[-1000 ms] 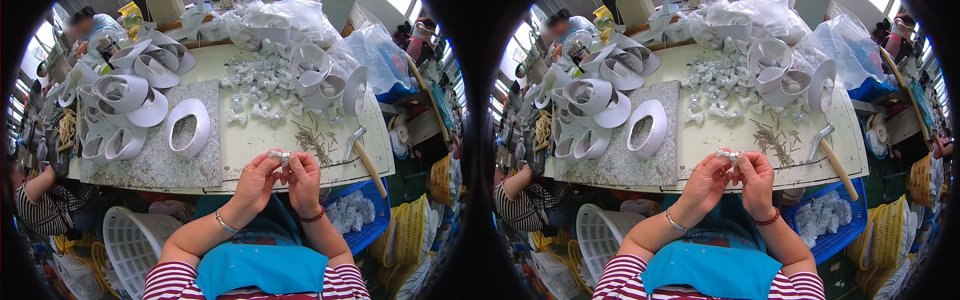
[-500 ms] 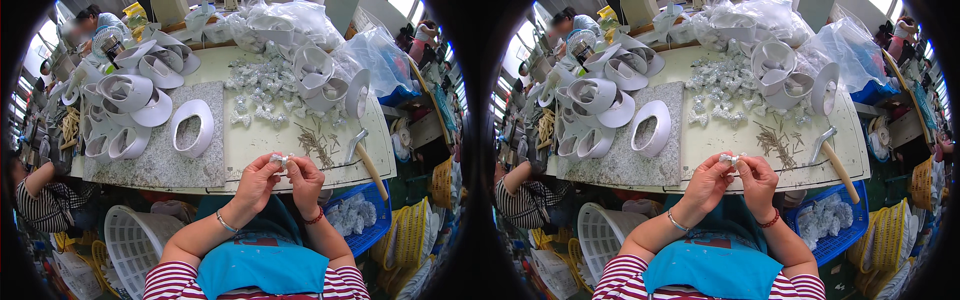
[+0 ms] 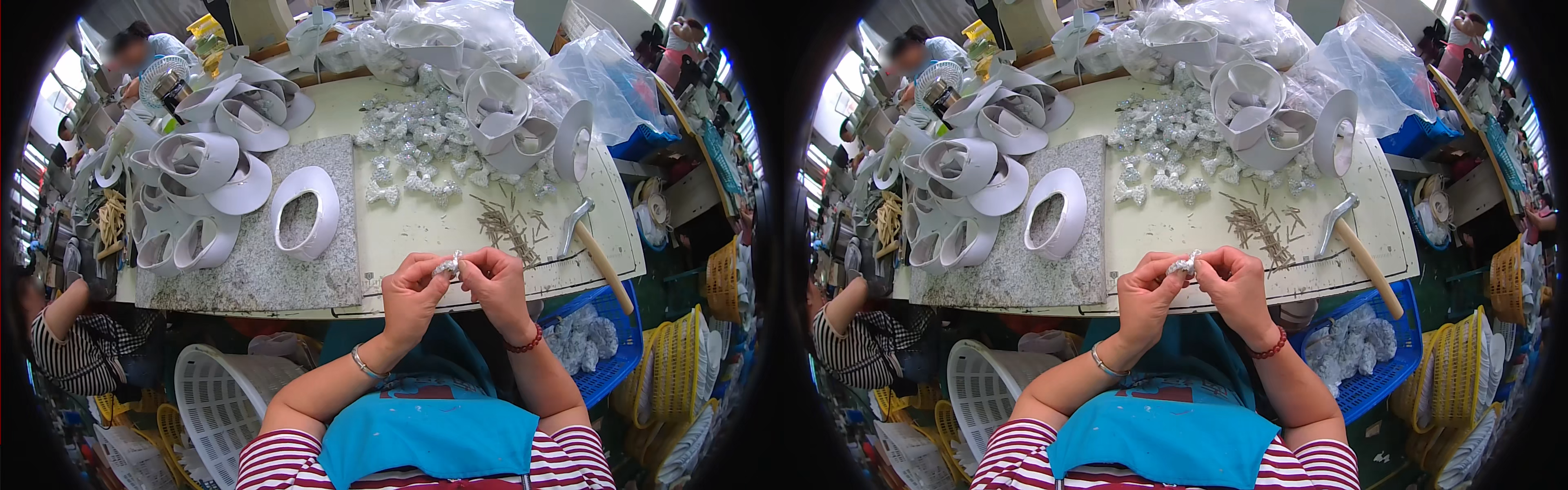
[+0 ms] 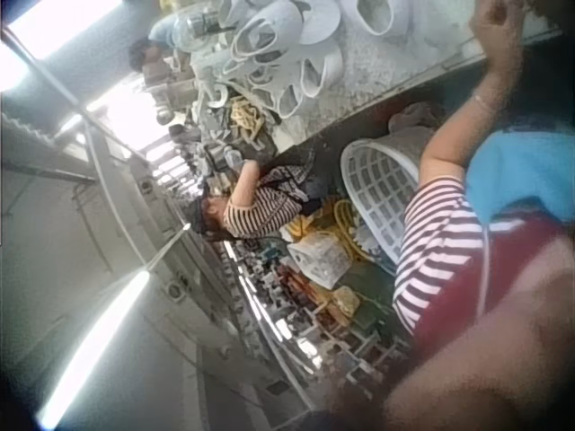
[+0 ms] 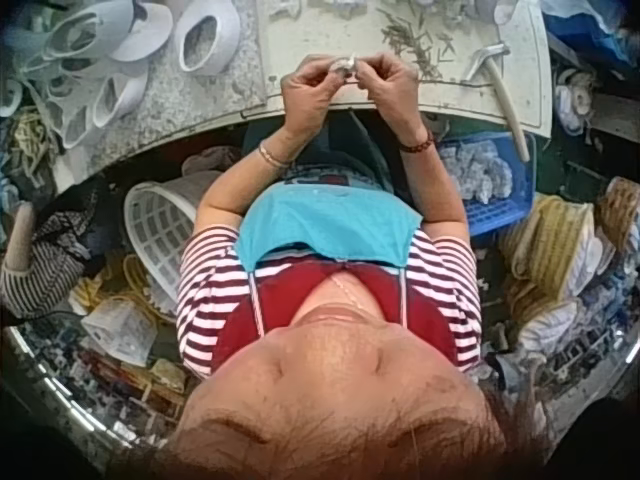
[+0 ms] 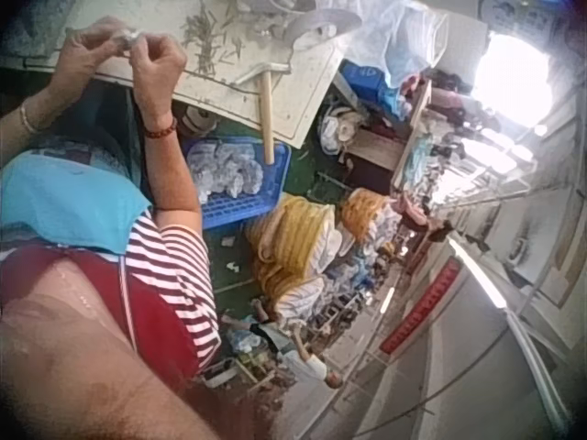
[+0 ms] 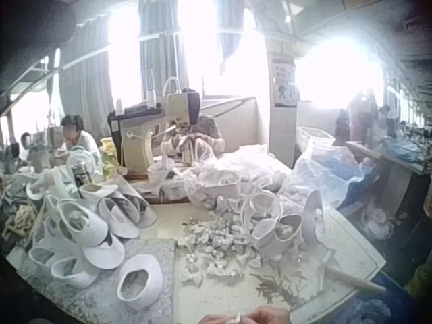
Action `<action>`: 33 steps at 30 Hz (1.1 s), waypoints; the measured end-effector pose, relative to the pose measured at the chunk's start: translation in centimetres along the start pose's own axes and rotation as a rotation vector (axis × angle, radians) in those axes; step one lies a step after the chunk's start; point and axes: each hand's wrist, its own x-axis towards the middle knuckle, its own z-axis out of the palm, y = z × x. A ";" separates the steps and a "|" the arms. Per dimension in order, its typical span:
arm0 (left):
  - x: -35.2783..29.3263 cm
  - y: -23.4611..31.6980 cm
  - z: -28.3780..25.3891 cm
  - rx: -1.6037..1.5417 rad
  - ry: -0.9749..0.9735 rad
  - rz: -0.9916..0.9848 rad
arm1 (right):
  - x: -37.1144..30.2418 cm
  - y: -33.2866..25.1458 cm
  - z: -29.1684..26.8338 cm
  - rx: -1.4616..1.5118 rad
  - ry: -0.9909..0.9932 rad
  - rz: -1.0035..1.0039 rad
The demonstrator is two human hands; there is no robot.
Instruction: The person attaches decorative bows to shoe uppers by hand and secures them by hammering the attachment points with a hammer.
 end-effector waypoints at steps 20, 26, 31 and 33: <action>0.5 0.2 -0.4 0.133 -0.027 0.016 | -0.2 0.3 0.4 0.048 -0.016 -0.027; 0.5 0.3 -0.5 0.082 -0.013 -0.032 | -0.3 0.2 0.3 0.026 -0.044 -0.018; 0.5 0.6 -0.5 0.048 0.004 -0.022 | -0.2 0.0 0.8 0.040 -0.034 -0.048; 0.4 0.6 -0.7 0.059 0.012 -0.015 | -0.2 0.2 1.0 0.045 -0.022 -0.047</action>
